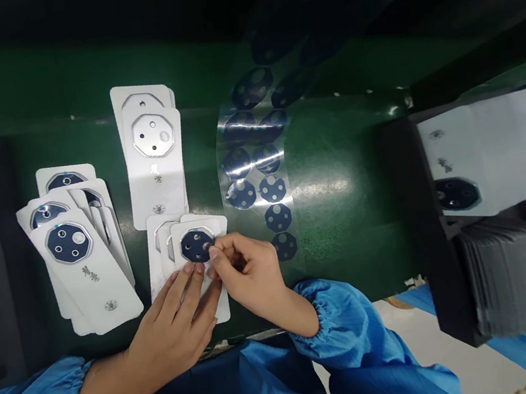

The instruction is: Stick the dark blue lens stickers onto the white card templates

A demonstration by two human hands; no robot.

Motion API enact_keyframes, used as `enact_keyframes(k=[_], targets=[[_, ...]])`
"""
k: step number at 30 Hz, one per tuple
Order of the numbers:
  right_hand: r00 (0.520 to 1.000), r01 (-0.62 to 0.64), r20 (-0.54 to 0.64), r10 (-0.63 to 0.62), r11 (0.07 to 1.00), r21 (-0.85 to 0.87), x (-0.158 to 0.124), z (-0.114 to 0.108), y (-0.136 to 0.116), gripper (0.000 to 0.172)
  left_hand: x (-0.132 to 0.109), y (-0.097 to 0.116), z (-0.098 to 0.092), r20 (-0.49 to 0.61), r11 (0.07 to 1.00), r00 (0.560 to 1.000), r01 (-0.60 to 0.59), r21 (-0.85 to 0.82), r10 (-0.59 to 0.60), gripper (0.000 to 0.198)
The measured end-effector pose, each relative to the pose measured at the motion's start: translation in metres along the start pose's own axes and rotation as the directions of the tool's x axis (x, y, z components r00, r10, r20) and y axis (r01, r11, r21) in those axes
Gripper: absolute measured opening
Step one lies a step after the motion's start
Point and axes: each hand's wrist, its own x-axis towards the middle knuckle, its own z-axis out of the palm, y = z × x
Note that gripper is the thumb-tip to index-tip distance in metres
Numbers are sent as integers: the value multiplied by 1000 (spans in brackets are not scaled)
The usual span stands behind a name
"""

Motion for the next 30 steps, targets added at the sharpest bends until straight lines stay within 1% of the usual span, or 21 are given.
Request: enact_keyframes(k=[8, 16, 18, 19, 20, 21, 23, 24, 26, 28, 29, 30], targets=[[1000, 5, 2, -5, 999, 37, 1, 1, 2, 17, 0, 0, -1, 9, 1000, 1000, 1, -1, -1, 52], [1000, 9, 13, -9, 1000, 1, 2, -1, 2, 17, 0, 0, -1, 2, 1000, 1000, 1, 6, -1, 53], [999, 34, 19, -33, 999, -41, 2, 0, 2, 17, 0, 0, -1, 6, 1000, 1000, -1, 10, 1, 54], [998, 69, 4, -69, 993, -99, 2, 1, 2, 17, 0, 0, -1, 10, 1000, 1000, -4, 11, 3, 54], [992, 123, -19, -129, 975, -183, 2, 1, 3, 18, 0, 0, -1, 15, 1000, 1000, -8, 13, 8, 55], [977, 188, -40, -208, 939, -287, 2, 1, 3, 20, -1, 0, -1, 18, 1000, 1000, -14, 15, 14, 55], [933, 292, -42, -358, 818, -496, 2, 0, 4, 28, -1, 0, -1, 23, 999, 999, -30, 19, 30, 54], [917, 313, -21, -398, 752, -581, 2, -1, 5, 33, -1, 0, -1, 25, 999, 999, -38, 19, 37, 53], [917, 298, 29, -397, 637, -711, 4, -6, 5, 44, -2, 0, -1, 28, 999, 998, -49, 14, 48, 52], [927, 244, 24, -374, 554, -796, 7, -11, 4, 51, -3, 0, -1, 36, 999, 998, -54, 8, 54, 52], [924, 229, 6, -382, 542, -809, 9, -13, 3, 50, -3, 0, -1, 40, 999, 998, -54, 5, 54, 52], [917, 226, -15, -398, 550, -804, 11, -14, 2, 48, -3, 0, -1, 41, 998, 998, -55, 0, 55, 52]])
